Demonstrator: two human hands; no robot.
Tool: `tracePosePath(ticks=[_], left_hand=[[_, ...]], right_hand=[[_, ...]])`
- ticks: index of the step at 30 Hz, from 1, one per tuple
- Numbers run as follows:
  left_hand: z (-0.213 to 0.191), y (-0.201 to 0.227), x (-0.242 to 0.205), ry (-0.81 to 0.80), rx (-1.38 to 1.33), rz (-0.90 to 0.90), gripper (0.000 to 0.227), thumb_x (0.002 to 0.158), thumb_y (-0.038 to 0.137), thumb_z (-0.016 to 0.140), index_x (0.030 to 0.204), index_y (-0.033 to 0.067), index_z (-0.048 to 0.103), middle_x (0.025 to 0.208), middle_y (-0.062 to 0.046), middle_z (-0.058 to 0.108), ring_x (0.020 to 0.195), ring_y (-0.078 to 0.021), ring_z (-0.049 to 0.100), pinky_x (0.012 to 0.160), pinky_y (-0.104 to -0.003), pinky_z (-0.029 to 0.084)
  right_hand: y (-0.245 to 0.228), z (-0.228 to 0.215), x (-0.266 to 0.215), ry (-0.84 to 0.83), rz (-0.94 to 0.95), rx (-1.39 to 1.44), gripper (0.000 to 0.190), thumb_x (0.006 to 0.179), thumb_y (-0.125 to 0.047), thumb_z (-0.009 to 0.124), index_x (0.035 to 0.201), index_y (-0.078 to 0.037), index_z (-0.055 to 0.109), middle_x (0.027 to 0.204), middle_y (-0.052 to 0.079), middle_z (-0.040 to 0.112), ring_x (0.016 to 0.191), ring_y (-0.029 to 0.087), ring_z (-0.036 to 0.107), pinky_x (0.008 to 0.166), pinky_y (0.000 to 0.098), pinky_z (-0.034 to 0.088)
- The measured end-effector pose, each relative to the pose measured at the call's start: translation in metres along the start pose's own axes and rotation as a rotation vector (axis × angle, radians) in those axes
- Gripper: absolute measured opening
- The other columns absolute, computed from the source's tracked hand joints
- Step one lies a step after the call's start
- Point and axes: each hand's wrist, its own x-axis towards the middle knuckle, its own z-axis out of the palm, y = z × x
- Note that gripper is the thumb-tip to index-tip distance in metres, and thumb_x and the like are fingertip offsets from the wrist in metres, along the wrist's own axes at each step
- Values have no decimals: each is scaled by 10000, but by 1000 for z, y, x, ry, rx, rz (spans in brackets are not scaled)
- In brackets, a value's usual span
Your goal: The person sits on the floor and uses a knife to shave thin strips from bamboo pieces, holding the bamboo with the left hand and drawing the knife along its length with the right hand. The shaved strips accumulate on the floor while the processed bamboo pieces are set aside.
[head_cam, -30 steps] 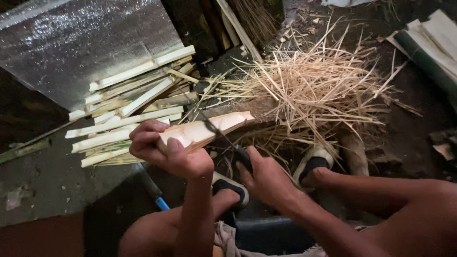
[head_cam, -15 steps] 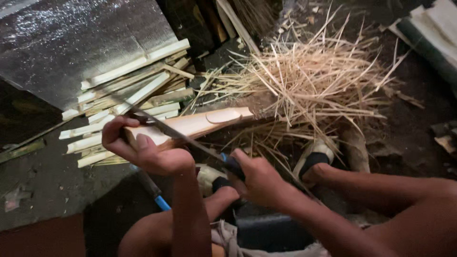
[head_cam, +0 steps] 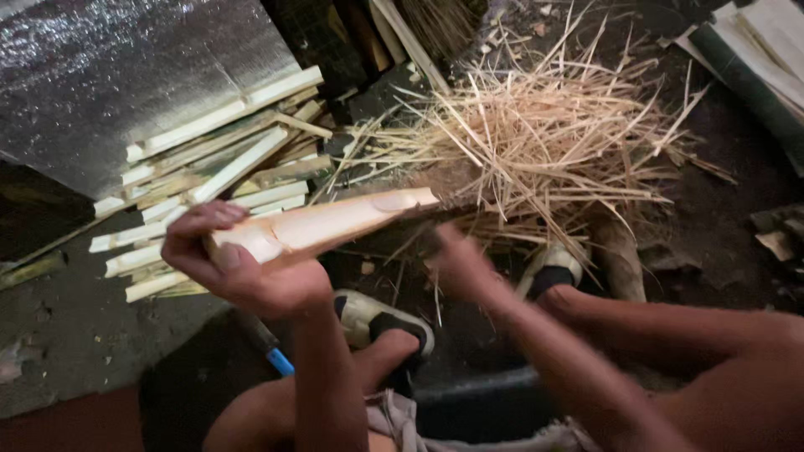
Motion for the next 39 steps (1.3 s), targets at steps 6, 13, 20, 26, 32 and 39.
tracePosePath(ticks=[6,13,20,26,32,39], left_hand=[[5,0,-2,12,-32,11,242,955,243,481,1107,59,439,956,-91,431,827,-184,406,787,-358,391],[2,-6,5,19,-37,-18,211,970,237,490,1081,66,439,950,-93,433,801,-182,400,749,-352,390],[7,-10,2,40,-62,-24,225,955,259,508,1062,73,442,959,-97,450,803,-184,407,752,-343,401],[-11,-17,12,71,7,-70,246,984,283,502,1096,73,438,922,-75,428,792,-171,398,731,-326,381],[-18,-20,21,54,-16,-54,259,990,302,509,1121,87,447,918,-63,425,773,-162,393,689,-317,370],[-25,-34,42,53,-96,-89,307,993,334,476,1135,62,477,968,-63,471,806,-164,463,749,-317,440]], right_hand=[[-28,-16,-11,-190,377,228,353,883,-309,697,1141,-92,595,821,213,724,714,394,771,642,476,570],[-1,-7,12,-59,264,-35,379,830,-265,771,1108,-52,625,848,260,707,780,439,714,642,497,558],[-13,-13,-15,-169,115,33,297,924,-309,678,1059,-50,627,806,253,702,793,453,719,660,501,547],[118,31,16,-135,558,-132,250,926,-231,641,1076,-32,630,896,236,707,832,441,716,675,510,542],[128,45,-17,-158,398,-14,331,865,-202,688,1139,-39,602,877,279,700,847,473,686,685,535,525],[246,79,9,-153,451,-101,369,881,-213,709,1182,-36,595,894,245,699,808,434,689,650,506,524]])
